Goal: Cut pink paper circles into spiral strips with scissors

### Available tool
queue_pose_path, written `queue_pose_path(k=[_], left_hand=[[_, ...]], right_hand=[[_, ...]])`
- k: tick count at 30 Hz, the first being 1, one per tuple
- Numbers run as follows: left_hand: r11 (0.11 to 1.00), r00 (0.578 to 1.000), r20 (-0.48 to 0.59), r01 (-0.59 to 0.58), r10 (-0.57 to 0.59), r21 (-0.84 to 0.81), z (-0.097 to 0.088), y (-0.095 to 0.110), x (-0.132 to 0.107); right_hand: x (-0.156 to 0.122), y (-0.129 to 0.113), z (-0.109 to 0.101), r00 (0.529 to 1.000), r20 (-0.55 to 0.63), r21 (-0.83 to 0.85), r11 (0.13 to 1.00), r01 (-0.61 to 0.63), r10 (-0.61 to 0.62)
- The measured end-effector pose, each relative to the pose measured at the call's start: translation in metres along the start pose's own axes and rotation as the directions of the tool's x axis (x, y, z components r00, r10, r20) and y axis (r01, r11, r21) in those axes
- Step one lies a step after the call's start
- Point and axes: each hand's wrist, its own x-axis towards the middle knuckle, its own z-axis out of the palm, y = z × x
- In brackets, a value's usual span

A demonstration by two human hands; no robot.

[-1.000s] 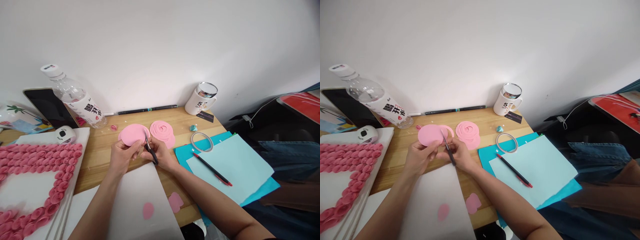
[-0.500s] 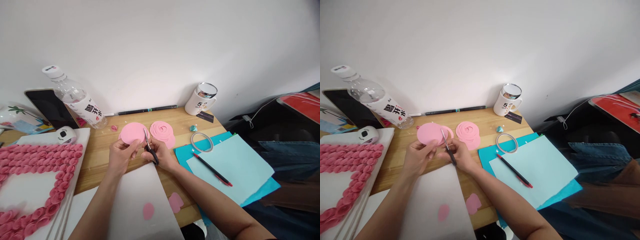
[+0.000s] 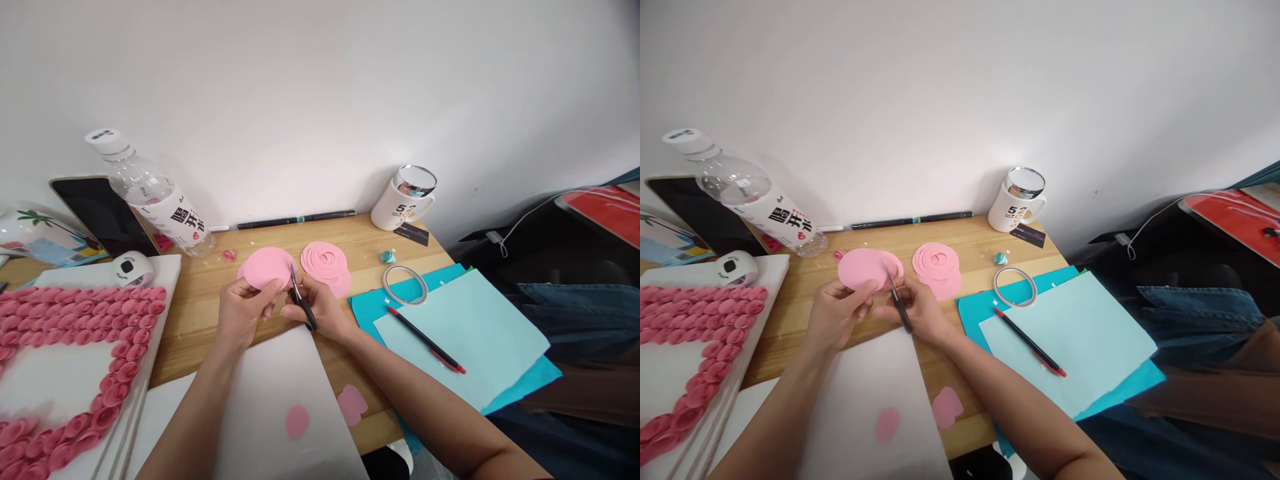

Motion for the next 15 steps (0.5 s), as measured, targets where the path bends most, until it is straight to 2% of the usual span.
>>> queue_pose_path(k=[4, 10, 15], left_hand=[[1.000, 1.000, 0.024, 0.015, -0.015, 0.013, -0.0007, 0.0005, -0.0002], [1.000, 1.000, 0.012, 0.026, -0.026, 0.004, 0.0009, 0.0040, -0.0009], [1.000, 1.000, 0.013, -0.008, 0.008, -0.009, 0.0012, 0.0053, -0.0020]], right_hand=[[0.0010, -0.0010, -0.0012, 0.999, -0.003, -0.002, 0.999, 0.035, -0.035], [0.0001, -0.0016, -0.0004, 1.000, -0.003, -0.003, 1.000, 0.011, -0.011], [-0.0005, -0.0025, -0.0004, 1.000, -0.022, -0.009, 1.000, -0.012, 0.011]])
